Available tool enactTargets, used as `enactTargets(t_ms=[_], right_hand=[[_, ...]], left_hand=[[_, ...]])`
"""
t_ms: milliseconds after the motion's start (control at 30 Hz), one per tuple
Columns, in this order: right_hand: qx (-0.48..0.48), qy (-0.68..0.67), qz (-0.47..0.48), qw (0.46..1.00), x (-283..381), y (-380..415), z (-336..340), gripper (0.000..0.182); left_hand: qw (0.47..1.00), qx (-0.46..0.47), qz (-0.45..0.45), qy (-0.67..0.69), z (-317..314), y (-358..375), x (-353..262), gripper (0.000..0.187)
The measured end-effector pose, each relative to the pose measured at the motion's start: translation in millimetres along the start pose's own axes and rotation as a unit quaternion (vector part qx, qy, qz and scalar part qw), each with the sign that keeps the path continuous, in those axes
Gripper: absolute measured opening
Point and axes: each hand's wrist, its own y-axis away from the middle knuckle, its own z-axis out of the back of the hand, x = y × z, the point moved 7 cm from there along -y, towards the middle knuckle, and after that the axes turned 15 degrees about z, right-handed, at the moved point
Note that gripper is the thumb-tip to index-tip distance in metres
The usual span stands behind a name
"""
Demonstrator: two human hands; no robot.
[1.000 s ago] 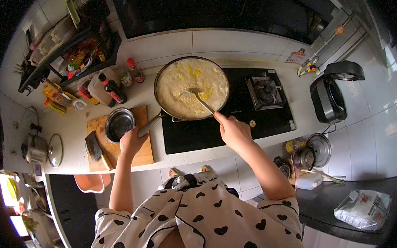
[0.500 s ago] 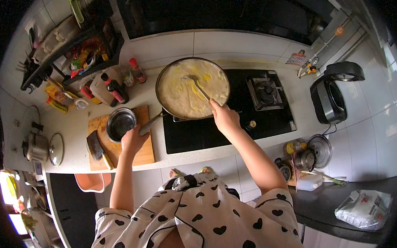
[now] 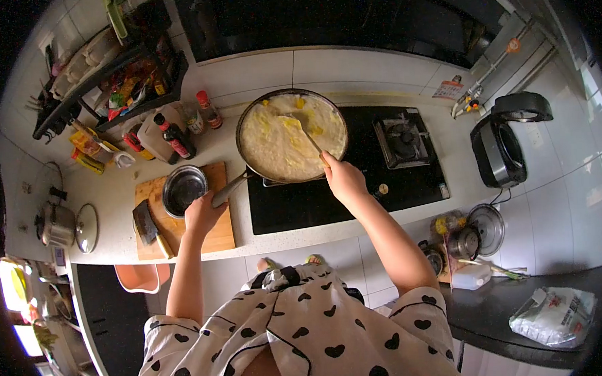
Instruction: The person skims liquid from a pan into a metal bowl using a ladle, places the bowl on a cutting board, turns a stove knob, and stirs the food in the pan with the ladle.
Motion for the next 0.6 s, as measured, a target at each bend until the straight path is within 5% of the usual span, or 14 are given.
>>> enactTargets(t_ms=[600], right_hand=[[0.034, -0.086, 0.022, 0.995, 15.5, 48.1, 39.9, 0.038]], left_hand=[[1.0, 0.011, 0.0, -0.006, 2.3, 1.1, -1.3, 0.04]])
